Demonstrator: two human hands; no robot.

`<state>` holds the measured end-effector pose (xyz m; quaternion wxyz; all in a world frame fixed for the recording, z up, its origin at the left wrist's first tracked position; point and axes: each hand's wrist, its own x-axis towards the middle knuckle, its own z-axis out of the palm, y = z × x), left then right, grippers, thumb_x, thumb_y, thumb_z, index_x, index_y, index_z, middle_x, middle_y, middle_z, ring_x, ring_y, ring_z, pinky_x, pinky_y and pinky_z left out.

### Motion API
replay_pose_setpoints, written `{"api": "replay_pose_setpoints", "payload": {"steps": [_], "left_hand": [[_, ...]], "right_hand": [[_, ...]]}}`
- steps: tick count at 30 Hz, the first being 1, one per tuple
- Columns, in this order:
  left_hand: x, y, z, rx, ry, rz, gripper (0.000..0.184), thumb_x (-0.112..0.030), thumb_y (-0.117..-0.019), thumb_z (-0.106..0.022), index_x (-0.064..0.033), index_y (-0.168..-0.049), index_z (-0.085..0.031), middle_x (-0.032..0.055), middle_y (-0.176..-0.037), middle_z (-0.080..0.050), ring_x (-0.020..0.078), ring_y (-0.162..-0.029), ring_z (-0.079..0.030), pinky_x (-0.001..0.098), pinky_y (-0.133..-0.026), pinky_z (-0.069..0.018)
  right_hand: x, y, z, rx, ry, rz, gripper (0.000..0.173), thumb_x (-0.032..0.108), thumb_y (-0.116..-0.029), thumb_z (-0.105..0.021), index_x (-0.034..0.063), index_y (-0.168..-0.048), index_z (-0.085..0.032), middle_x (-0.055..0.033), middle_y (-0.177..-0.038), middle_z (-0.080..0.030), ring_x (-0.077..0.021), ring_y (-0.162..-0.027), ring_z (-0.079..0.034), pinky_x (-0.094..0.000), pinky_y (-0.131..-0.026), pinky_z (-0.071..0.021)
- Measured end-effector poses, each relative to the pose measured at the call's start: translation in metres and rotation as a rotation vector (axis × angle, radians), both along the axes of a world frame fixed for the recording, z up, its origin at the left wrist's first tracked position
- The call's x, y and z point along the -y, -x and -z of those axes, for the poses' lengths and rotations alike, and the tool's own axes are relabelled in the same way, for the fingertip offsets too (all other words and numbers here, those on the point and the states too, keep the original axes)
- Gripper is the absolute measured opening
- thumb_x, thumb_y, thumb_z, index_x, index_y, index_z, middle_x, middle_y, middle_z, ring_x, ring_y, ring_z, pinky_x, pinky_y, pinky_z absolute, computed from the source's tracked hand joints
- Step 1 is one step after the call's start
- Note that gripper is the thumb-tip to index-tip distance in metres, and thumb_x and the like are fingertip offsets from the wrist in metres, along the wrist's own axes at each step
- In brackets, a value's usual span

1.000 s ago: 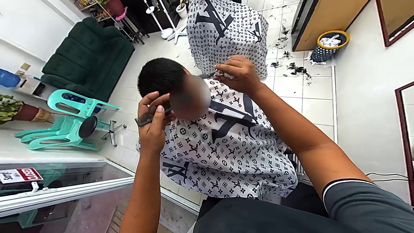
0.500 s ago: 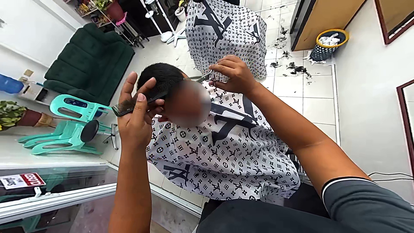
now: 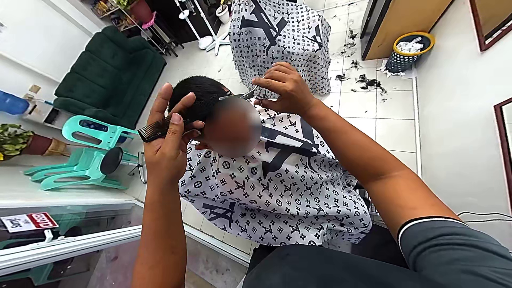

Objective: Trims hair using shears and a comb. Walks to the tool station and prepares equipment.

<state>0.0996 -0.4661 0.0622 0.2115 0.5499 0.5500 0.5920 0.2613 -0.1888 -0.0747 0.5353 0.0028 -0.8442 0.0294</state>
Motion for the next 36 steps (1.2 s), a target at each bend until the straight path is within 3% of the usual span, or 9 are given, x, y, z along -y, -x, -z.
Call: {"api": "replay_pose_setpoints", "payload": {"steps": [4, 8, 11, 15, 19, 24, 29, 33, 36], "left_hand": [[-0.001, -0.004, 0.002, 0.041, -0.069, 0.03, 0.035, -0.014, -0.1088, -0.043, -0.0131, -0.144, -0.043, 0.0032, -0.134, -0.066, 0.0142, -0.099, -0.071, 0.0279, -0.08, -0.0606], [-0.011, -0.011, -0.002, 0.307, -0.137, -0.179, 0.014, -0.026, -0.1111, -0.041, -0.0222, -0.113, -0.054, -0.0053, -0.111, -0.072, 0.0076, -0.097, -0.071, 0.0221, -0.081, -0.0598], [-0.014, -0.013, 0.005, 0.449, 0.0, -0.325, 0.033, -0.035, -0.1118, -0.038, -0.0191, -0.115, -0.066, -0.0065, -0.114, -0.073, 0.0038, -0.098, -0.07, 0.0179, -0.082, -0.0577], [0.005, -0.016, 0.03, 0.272, 0.073, -0.193, 0.03, -0.025, -0.1103, -0.044, -0.011, -0.112, -0.071, 0.0025, -0.116, -0.075, 0.0093, -0.089, -0.074, 0.0216, -0.072, -0.0616], [0.003, 0.004, 0.024, 0.453, -0.024, -0.115, 0.049, -0.041, -0.1125, -0.023, -0.0237, -0.109, -0.069, -0.0076, -0.116, -0.073, 0.0029, -0.096, -0.07, 0.0172, -0.077, -0.0578], [0.011, 0.03, 0.044, 0.342, 0.048, -0.015, 0.035, -0.027, -0.1109, -0.037, -0.0156, -0.107, -0.069, 0.0033, -0.112, -0.077, 0.011, -0.086, -0.075, 0.024, -0.072, -0.0623], [0.009, 0.069, 0.037, 0.665, -0.004, -0.028, 0.046, -0.045, -0.1114, -0.027, -0.0278, -0.099, -0.068, -0.0109, -0.106, -0.075, -0.0001, -0.087, -0.07, 0.0164, -0.071, -0.0576], [0.017, 0.083, 0.047, 0.525, 0.122, 0.093, 0.043, -0.037, -0.1123, -0.03, -0.0193, -0.101, -0.068, -0.0006, -0.104, -0.078, 0.0069, -0.083, -0.074, 0.0202, -0.07, -0.0602], [0.015, 0.092, 0.047, 0.684, 0.021, 0.135, 0.049, -0.047, -0.1109, -0.026, -0.0269, -0.097, -0.068, -0.0087, -0.106, -0.076, 0.0006, -0.086, -0.071, 0.016, -0.072, -0.0576]], "right_hand": [[0.003, 0.0, 0.001, -0.041, 0.014, -0.032, 0.029, 0.028, -0.0982, -0.069, 0.0065, -0.117, -0.076, -0.0111, -0.087, -0.075, -0.0244, -0.085, -0.072, -0.0451, -0.103, -0.0501], [0.007, -0.007, 0.002, -0.035, 0.091, -0.018, 0.037, 0.032, -0.0964, -0.071, 0.0046, -0.121, -0.073, -0.0112, -0.1, -0.077, -0.0235, -0.096, -0.073, -0.0467, -0.108, -0.0473], [0.013, -0.019, 0.005, -0.037, 0.133, 0.014, 0.037, 0.031, -0.0954, -0.073, 0.0048, -0.122, -0.073, -0.0114, -0.103, -0.077, -0.0237, -0.099, -0.073, -0.0484, -0.109, -0.0456], [0.021, -0.038, 0.012, -0.043, 0.185, 0.06, 0.037, 0.028, -0.0954, -0.073, 0.0037, -0.123, -0.072, -0.012, -0.1, -0.077, -0.024, -0.097, -0.073, -0.0495, -0.11, -0.0443], [0.034, -0.047, 0.015, -0.053, 0.201, 0.108, 0.037, 0.029, -0.0954, -0.073, 0.0041, -0.123, -0.073, -0.012, -0.1, -0.077, -0.0238, -0.095, -0.073, -0.0497, -0.109, -0.045], [0.06, -0.058, 0.008, -0.018, 0.208, 0.161, 0.035, 0.027, -0.0965, -0.071, 0.0032, -0.122, -0.072, -0.0119, -0.098, -0.077, -0.0238, -0.093, -0.073, -0.0501, -0.108, -0.0463], [0.088, -0.068, -0.011, 0.015, 0.195, 0.231, 0.034, 0.025, -0.0956, -0.073, 0.0019, -0.121, -0.072, -0.0122, -0.093, -0.076, -0.0231, -0.088, -0.073, -0.0489, -0.105, -0.0483], [0.113, -0.067, -0.03, 0.043, 0.181, 0.281, 0.032, 0.023, -0.0953, -0.073, 0.0009, -0.119, -0.073, -0.0117, -0.089, -0.076, -0.0217, -0.085, -0.073, -0.0478, -0.103, -0.0493], [0.132, -0.063, -0.041, 0.063, 0.184, 0.324, 0.028, 0.021, -0.0942, -0.074, -0.0011, -0.112, -0.074, -0.0115, -0.086, -0.076, -0.0218, -0.084, -0.074, -0.0464, -0.1, -0.0522]]}}
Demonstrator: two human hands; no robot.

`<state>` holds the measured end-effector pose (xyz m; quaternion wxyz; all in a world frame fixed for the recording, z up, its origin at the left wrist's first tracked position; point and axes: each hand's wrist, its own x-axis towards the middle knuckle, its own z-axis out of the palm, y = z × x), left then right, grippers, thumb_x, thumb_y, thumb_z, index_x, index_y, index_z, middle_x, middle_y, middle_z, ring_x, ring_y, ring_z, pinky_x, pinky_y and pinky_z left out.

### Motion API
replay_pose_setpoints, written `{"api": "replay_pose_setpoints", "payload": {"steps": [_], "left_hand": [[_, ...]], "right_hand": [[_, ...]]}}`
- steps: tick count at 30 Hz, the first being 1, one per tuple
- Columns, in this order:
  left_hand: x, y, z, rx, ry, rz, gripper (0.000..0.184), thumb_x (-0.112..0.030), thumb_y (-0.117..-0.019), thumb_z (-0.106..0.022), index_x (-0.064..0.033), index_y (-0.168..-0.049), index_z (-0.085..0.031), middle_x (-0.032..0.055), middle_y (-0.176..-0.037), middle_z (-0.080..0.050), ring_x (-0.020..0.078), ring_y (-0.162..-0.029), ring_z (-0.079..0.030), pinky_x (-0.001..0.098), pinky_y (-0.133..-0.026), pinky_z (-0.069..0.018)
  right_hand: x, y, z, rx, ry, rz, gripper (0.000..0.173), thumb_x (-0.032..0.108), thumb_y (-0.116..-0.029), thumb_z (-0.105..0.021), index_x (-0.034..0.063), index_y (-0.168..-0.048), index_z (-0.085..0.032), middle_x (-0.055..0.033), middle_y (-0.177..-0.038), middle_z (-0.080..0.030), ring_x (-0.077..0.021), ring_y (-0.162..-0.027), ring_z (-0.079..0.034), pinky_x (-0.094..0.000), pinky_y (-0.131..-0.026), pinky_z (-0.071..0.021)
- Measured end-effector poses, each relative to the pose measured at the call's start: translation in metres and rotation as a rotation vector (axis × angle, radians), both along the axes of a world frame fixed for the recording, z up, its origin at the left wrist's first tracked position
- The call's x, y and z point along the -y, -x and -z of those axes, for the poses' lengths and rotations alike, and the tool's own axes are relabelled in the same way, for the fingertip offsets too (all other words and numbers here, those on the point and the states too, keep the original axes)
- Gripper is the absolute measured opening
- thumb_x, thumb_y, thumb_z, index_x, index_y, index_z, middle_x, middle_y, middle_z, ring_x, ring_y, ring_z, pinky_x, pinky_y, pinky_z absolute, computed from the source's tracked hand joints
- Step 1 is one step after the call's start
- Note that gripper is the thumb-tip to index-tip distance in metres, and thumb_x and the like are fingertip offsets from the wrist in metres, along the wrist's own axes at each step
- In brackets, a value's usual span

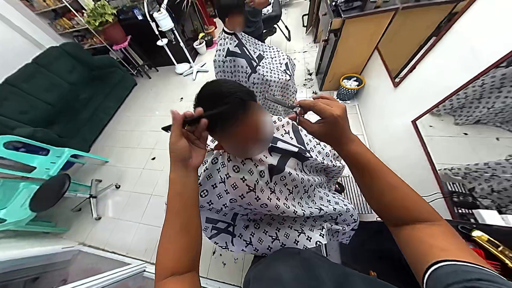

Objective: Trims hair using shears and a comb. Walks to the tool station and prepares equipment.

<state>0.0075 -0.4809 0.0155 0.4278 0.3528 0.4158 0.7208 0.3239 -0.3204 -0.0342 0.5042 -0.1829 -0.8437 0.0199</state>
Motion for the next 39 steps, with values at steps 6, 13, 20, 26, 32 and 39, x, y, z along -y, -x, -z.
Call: {"api": "replay_pose_setpoints", "payload": {"steps": [6, 13, 20, 26, 32, 39], "left_hand": [[0.011, 0.018, 0.029, -0.174, 0.001, 0.071, 0.027, -0.033, -0.111, -0.033, -0.0222, -0.113, -0.057, -0.002, -0.1, -0.077, 0.0065, -0.078, -0.073, 0.0198, -0.068, -0.0595], [0.02, 0.071, 0.064, -0.153, -0.158, 0.364, 0.028, -0.025, -0.1088, -0.042, -0.0227, -0.13, -0.06, 0.0016, -0.13, -0.068, 0.0074, -0.088, -0.071, 0.0199, -0.07, -0.0581], [0.007, 0.08, 0.051, -0.224, -0.251, 0.406, 0.033, -0.028, -0.1065, -0.053, -0.0216, -0.139, -0.057, 0.0021, -0.131, -0.07, 0.0096, -0.096, -0.073, 0.023, -0.082, -0.0598], [-0.001, 0.086, 0.04, -0.272, -0.296, 0.447, 0.035, -0.027, -0.1068, -0.053, -0.0203, -0.141, -0.056, 0.0006, -0.13, -0.07, 0.0093, -0.1, -0.072, 0.023, -0.085, -0.0592], [-0.009, 0.088, 0.036, -0.295, -0.326, 0.458, 0.033, -0.024, -0.1071, -0.051, -0.0205, -0.14, -0.055, 0.0005, -0.127, -0.071, 0.0099, -0.098, -0.073, 0.0235, -0.083, -0.0599], [-0.011, 0.092, 0.032, -0.352, -0.332, 0.476, 0.035, -0.025, -0.1067, -0.052, -0.0182, -0.141, -0.054, 0.0002, -0.126, -0.072, 0.0099, -0.098, -0.073, 0.0244, -0.081, -0.0604]], "right_hand": [[0.026, 0.014, -0.022, 0.07, -0.043, 0.082, 0.025, 0.021, -0.0944, -0.073, -0.0004, -0.107, -0.075, -0.0109, -0.084, -0.075, -0.0222, -0.081, -0.073, -0.0454, -0.095, -0.0548], [0.038, 0.028, -0.025, 0.255, -0.188, 0.202, 0.028, 0.024, -0.0994, -0.065, 0.0038, -0.116, -0.075, -0.0136, -0.092, -0.076, -0.0293, -0.088, -0.074, -0.0481, -0.095, -0.0545], [0.044, 0.046, -0.005, 0.275, -0.284, 0.28, 0.035, 0.03, -0.0951, -0.068, 0.0071, -0.121, -0.073, -0.011, -0.103, -0.075, -0.0287, -0.107, -0.069, -0.0469, -0.104, -0.0468], [0.05, 0.053, 0.0, 0.252, -0.29, 0.301, 0.026, 0.023, -0.0981, -0.067, 0.0073, -0.116, -0.076, -0.0103, -0.091, -0.075, -0.0263, -0.09, -0.071, -0.0445, -0.096, -0.0498], [0.048, 0.051, 0.003, 0.264, -0.279, 0.317, 0.034, 0.028, -0.0947, -0.069, 0.0083, -0.122, -0.074, -0.0102, -0.101, -0.076, -0.0275, -0.104, -0.07, -0.0471, -0.104, -0.0464], [0.046, 0.052, 0.005, 0.245, -0.296, 0.324, 0.032, 0.029, -0.0954, -0.071, 0.008, -0.119, -0.075, -0.0092, -0.098, -0.076, -0.0247, -0.1, -0.071, -0.047, -0.105, -0.0448]]}}
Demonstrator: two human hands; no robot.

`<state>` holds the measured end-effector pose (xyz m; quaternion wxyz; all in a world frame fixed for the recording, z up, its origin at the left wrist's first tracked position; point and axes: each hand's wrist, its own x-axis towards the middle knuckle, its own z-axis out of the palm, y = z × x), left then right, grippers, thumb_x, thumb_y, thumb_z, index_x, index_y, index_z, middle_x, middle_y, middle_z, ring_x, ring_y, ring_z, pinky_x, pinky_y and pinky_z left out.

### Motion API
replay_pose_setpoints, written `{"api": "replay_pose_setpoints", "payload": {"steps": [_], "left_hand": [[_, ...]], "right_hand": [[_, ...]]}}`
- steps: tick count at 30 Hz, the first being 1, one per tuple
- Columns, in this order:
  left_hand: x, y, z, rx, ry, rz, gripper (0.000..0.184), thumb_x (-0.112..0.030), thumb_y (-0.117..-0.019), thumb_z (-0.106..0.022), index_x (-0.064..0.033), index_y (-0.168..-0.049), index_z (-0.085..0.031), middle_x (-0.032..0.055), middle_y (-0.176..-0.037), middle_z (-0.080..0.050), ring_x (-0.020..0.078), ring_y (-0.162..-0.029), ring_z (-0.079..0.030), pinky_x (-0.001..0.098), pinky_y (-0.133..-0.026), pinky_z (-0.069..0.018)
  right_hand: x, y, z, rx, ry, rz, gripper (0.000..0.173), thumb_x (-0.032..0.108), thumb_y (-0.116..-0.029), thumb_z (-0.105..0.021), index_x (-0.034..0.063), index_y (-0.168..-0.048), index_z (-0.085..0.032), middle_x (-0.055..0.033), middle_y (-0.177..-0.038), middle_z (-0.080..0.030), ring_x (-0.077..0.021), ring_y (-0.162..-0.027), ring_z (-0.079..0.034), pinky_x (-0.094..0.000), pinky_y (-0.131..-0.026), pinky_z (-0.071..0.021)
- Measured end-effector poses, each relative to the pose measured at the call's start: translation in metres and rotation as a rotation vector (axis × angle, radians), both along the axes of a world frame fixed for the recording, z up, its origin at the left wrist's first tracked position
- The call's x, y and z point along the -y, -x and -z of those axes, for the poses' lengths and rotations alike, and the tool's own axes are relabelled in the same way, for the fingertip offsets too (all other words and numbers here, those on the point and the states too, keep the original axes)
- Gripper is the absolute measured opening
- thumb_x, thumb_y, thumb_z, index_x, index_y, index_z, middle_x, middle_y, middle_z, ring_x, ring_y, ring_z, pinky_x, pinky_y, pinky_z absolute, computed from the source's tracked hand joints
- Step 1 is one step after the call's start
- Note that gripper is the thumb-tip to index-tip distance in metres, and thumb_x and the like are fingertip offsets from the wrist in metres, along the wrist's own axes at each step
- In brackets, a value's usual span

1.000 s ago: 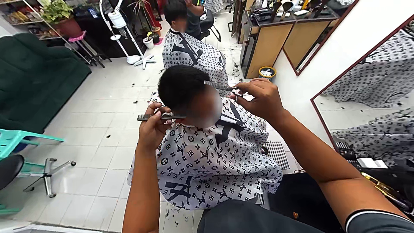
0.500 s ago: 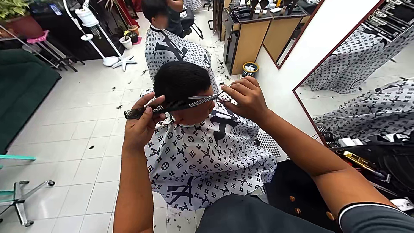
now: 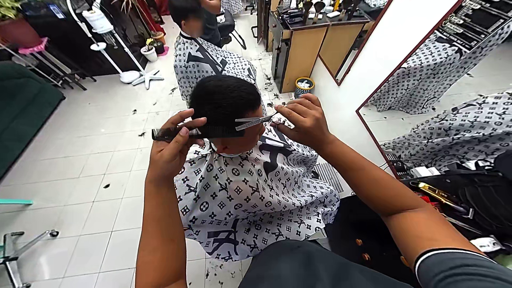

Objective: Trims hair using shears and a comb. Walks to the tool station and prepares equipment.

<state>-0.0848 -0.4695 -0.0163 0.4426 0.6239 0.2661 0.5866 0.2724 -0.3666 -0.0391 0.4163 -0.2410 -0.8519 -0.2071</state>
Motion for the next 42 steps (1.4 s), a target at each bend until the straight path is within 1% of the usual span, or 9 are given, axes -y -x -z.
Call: {"api": "replay_pose_setpoints", "payload": {"steps": [6, 10, 14, 17, 22, 26, 32, 38, 42], "left_hand": [[0.0, 0.0, -0.002, -0.007, -0.003, 0.029, 0.035, -0.026, -0.1069, -0.052, -0.0191, -0.141, -0.055, 0.0001, -0.126, -0.072, 0.0089, -0.096, -0.073, 0.023, -0.08, -0.06], [0.0, -0.001, -0.003, 0.006, -0.006, -0.004, 0.033, -0.025, -0.1068, -0.052, -0.0194, -0.14, -0.055, 0.0005, -0.128, -0.071, 0.01, -0.099, -0.073, 0.0243, -0.082, -0.0601], [0.0, -0.001, -0.004, 0.006, -0.004, 0.011, 0.035, -0.027, -0.1063, -0.053, -0.0201, -0.14, -0.055, 0.0001, -0.127, -0.072, 0.0097, -0.099, -0.073, 0.0239, -0.082, -0.0602], [0.0, 0.0, -0.003, 0.008, 0.021, -0.025, 0.034, -0.023, -0.1067, -0.05, -0.0184, -0.14, -0.052, 0.0011, -0.127, -0.072, 0.0105, -0.098, -0.073, 0.0243, -0.081, -0.0603], [0.0, -0.002, -0.002, 0.023, 0.012, 0.015, 0.036, -0.025, -0.107, -0.051, -0.0185, -0.143, -0.051, 0.0024, -0.126, -0.072, 0.01, -0.097, -0.073, 0.023, -0.08, -0.0597], [-0.002, 0.0, 0.004, 0.078, 0.041, -0.018, 0.034, -0.021, -0.1077, -0.046, -0.018, -0.141, -0.05, 0.0026, -0.127, -0.072, 0.01, -0.097, -0.073, 0.0227, -0.08, -0.0597], [-0.003, 0.002, 0.007, 0.067, 0.068, 0.02, 0.034, -0.022, -0.1071, -0.047, -0.0158, -0.139, -0.055, 0.0037, -0.12, -0.074, 0.0087, -0.089, -0.074, 0.0205, -0.073, -0.0594], [-0.003, 0.0, 0.008, 0.115, 0.05, -0.003, 0.031, -0.021, -0.1076, -0.048, -0.0192, -0.137, -0.056, 0.0024, -0.126, -0.072, 0.0097, -0.095, -0.073, 0.0224, -0.078, -0.0601], [-0.005, -0.001, 0.003, 0.108, -0.006, 0.031, 0.033, -0.021, -0.1078, -0.049, -0.0207, -0.14, -0.055, 0.0013, -0.129, -0.071, 0.0103, -0.1, -0.073, 0.0235, -0.082, -0.0599]], "right_hand": [[-0.002, 0.003, 0.002, -0.016, -0.016, -0.032, 0.025, 0.024, -0.0974, -0.07, 0.007, -0.115, -0.077, -0.0089, -0.089, -0.076, -0.0226, -0.087, -0.072, -0.0451, -0.101, -0.0477], [-0.003, 0.003, 0.002, 0.003, -0.003, -0.015, 0.035, 0.031, -0.0938, -0.072, 0.0083, -0.12, -0.075, -0.0093, -0.098, -0.076, -0.0255, -0.1, -0.07, -0.0479, -0.104, -0.0454], [-0.001, 0.007, -0.001, -0.013, -0.029, -0.038, 0.026, 0.024, -0.0974, -0.069, 0.0071, -0.114, -0.077, -0.0094, -0.087, -0.076, -0.0234, -0.084, -0.071, -0.0446, -0.097, -0.0482], [0.0, 0.007, -0.005, 0.001, -0.018, -0.029, 0.03, 0.028, -0.0953, -0.07, 0.008, -0.118, -0.076, -0.0089, -0.092, -0.075, -0.0242, -0.092, -0.07, -0.0457, -0.1, -0.0468], [0.004, 0.011, -0.009, -0.003, -0.023, -0.035, 0.026, 0.025, -0.097, -0.069, 0.0064, -0.113, -0.077, -0.0091, -0.086, -0.075, -0.0232, -0.083, -0.071, -0.0445, -0.097, -0.0483], [0.007, 0.012, -0.017, 0.039, -0.014, 0.011, 0.035, 0.032, -0.0929, -0.072, 0.0089, -0.12, -0.075, -0.0086, -0.094, -0.075, -0.0255, -0.096, -0.07, -0.0466, -0.1, -0.0463], [0.009, 0.009, -0.02, 0.019, -0.012, 0.002, 0.025, 0.024, -0.0974, -0.069, 0.0068, -0.114, -0.077, -0.0093, -0.084, -0.075, -0.0237, -0.081, -0.07, -0.0454, -0.097, -0.0478], [0.007, 0.007, -0.018, 0.064, -0.002, 0.02, 0.038, 0.034, -0.0923, -0.072, 0.0083, -0.121, -0.074, -0.0091, -0.098, -0.076, -0.0258, -0.1, -0.07, -0.0488, -0.104, -0.0436], [0.009, 0.011, -0.015, 0.052, -0.001, -0.001, 0.029, 0.027, -0.0961, -0.069, 0.0071, -0.116, -0.076, -0.0096, -0.089, -0.075, -0.0255, -0.087, -0.07, -0.0474, -0.1, -0.0468]]}}
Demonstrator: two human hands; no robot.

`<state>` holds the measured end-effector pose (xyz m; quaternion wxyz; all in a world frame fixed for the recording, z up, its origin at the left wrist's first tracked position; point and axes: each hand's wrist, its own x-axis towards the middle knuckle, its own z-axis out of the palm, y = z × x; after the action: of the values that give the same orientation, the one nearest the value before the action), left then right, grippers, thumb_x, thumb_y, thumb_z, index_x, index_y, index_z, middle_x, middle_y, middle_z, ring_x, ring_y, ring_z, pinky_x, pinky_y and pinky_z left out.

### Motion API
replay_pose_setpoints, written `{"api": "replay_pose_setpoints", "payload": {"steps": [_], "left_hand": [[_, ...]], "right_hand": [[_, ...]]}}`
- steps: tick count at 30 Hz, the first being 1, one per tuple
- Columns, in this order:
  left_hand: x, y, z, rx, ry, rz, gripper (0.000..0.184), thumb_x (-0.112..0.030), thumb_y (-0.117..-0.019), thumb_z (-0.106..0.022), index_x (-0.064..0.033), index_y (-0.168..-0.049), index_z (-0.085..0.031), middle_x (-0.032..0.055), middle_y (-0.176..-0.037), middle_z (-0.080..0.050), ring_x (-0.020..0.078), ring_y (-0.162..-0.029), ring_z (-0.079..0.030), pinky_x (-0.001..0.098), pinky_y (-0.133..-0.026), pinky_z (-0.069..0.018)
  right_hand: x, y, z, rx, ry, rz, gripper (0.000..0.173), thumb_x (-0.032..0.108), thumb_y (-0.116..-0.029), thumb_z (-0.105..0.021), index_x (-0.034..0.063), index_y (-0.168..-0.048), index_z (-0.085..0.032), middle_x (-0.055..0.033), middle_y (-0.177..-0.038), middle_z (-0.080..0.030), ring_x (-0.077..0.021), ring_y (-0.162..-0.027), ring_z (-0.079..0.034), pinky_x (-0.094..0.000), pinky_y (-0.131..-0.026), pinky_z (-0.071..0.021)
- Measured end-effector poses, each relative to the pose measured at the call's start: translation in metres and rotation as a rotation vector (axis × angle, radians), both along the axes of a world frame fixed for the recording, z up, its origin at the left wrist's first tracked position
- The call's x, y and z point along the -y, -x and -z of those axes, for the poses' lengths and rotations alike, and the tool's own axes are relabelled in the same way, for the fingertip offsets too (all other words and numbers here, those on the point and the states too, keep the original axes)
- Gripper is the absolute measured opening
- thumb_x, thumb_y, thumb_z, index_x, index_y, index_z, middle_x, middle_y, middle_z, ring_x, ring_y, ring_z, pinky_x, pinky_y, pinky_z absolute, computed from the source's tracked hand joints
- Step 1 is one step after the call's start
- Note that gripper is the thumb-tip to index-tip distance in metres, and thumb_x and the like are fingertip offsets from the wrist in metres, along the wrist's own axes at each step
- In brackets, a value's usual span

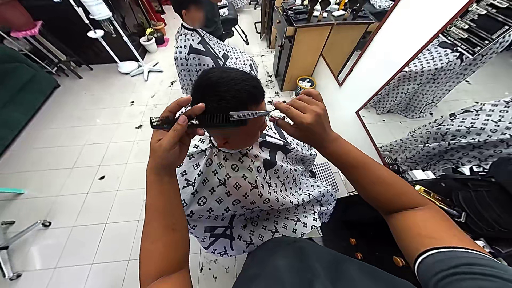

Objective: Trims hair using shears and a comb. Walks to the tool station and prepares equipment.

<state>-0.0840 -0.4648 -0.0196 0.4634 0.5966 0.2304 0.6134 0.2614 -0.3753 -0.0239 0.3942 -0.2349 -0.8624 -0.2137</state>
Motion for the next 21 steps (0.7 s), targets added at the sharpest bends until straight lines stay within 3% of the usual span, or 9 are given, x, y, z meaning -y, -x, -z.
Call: {"api": "replay_pose_setpoints", "payload": {"steps": [3, 5, 7, 10, 12, 14, 17, 19, 21], "left_hand": [[0.002, 0.003, -0.001, -0.051, 0.008, -0.01, 0.035, -0.022, -0.1078, -0.048, -0.0189, -0.142, -0.053, 0.0014, -0.124, -0.073, 0.009, -0.094, -0.073, 0.0218, -0.078, -0.0596], [0.001, 0.001, -0.002, -0.053, 0.01, -0.032, 0.035, -0.02, -0.108, -0.047, -0.0181, -0.142, -0.052, 0.0013, -0.126, -0.072, 0.0095, -0.097, -0.073, 0.0226, -0.079, -0.0598], [0.002, -0.006, -0.005, -0.021, -0.008, -0.038, 0.033, -0.02, -0.1076, -0.048, -0.0193, -0.14, -0.053, 0.0014, -0.128, -0.071, 0.0101, -0.099, -0.073, 0.0231, -0.081, -0.0598], [0.008, -0.023, -0.008, 0.119, -0.036, -0.054, 0.023, -0.027, -0.108, -0.05, -0.0208, -0.129, -0.056, 0.002, -0.125, -0.071, 0.0105, -0.094, -0.072, 0.0232, -0.08, -0.0598], [0.014, -0.038, -0.008, 0.233, 0.061, -0.149, 0.021, -0.036, -0.1091, -0.044, -0.0234, -0.116, -0.059, -0.0019, -0.112, -0.073, 0.0078, -0.087, -0.072, 0.0209, -0.076, -0.06], [0.018, -0.051, -0.005, 0.236, 0.178, -0.302, 0.025, -0.037, -0.1108, -0.037, -0.023, -0.109, -0.057, -0.0042, -0.102, -0.074, 0.0062, -0.084, -0.073, 0.0188, -0.071, -0.0604], [0.023, -0.045, 0.013, 0.126, 0.19, -0.294, 0.017, -0.031, -0.1103, -0.043, -0.0224, -0.116, -0.056, -0.0039, -0.104, -0.073, 0.0066, -0.084, -0.072, 0.019, -0.068, -0.0597], [0.025, -0.029, 0.023, 0.068, 0.167, -0.161, 0.022, -0.027, -0.1076, -0.045, -0.0231, -0.126, -0.056, -0.0029, -0.113, -0.071, 0.0064, -0.084, -0.069, 0.0188, -0.067, -0.0579], [0.027, -0.016, 0.026, 0.021, 0.144, -0.091, 0.027, -0.027, -0.1075, -0.048, -0.0215, -0.132, -0.058, -0.0006, -0.124, -0.07, 0.0083, -0.091, -0.071, 0.0209, -0.073, -0.0592]], "right_hand": [[-0.001, -0.002, 0.0, -0.008, -0.003, -0.008, 0.026, 0.025, -0.0973, -0.069, 0.0068, -0.115, -0.076, -0.0093, -0.085, -0.075, -0.0246, -0.082, -0.071, -0.0461, -0.098, -0.0483], [-0.002, -0.001, 0.001, 0.008, 0.011, -0.003, 0.032, 0.028, -0.0944, -0.07, 0.0074, -0.118, -0.075, -0.009, -0.088, -0.074, -0.0251, -0.087, -0.07, -0.0469, -0.099, -0.0467], [-0.002, 0.001, 0.003, -0.002, 0.009, -0.013, 0.029, 0.026, -0.095, -0.07, 0.0065, -0.115, -0.076, -0.0092, -0.085, -0.074, -0.0245, -0.082, -0.07, -0.0465, -0.098, -0.0483], [0.001, 0.0, 0.003, -0.079, 0.049, -0.042, 0.026, 0.023, -0.0953, -0.071, 0.0045, -0.113, -0.076, -0.0101, -0.084, -0.075, -0.023, -0.079, -0.071, -0.0455, -0.097, -0.0496], [0.002, -0.004, 0.002, -0.136, 0.084, -0.046, 0.028, 0.025, -0.095, -0.073, 0.0037, -0.113, -0.076, -0.0104, -0.085, -0.076, -0.022, -0.079, -0.071, -0.0456, -0.097, -0.0493], [0.002, -0.008, 0.0, -0.165, 0.09, -0.037, 0.03, 0.027, -0.0949, -0.074, 0.0032, -0.113, -0.076, -0.0106, -0.086, -0.076, -0.0217, -0.08, -0.071, -0.0455, -0.097, -0.0488], [0.0, -0.015, 0.002, -0.143, 0.087, -0.008, 0.032, 0.029, -0.0949, -0.074, 0.004, -0.115, -0.075, -0.0111, -0.091, -0.076, -0.0224, -0.086, -0.072, -0.046, -0.099, -0.0481], [-0.003, -0.02, 0.007, -0.104, 0.075, -0.003, 0.031, 0.027, -0.0959, -0.072, 0.0047, -0.117, -0.075, -0.012, -0.095, -0.076, -0.0243, -0.091, -0.072, -0.047, -0.101, -0.0479], [-0.007, -0.022, 0.014, -0.08, 0.044, -0.014, 0.027, 0.023, -0.0974, -0.07, 0.0052, -0.116, -0.076, -0.0116, -0.092, -0.076, -0.0246, -0.089, -0.072, -0.0466, -0.101, -0.0484]]}}
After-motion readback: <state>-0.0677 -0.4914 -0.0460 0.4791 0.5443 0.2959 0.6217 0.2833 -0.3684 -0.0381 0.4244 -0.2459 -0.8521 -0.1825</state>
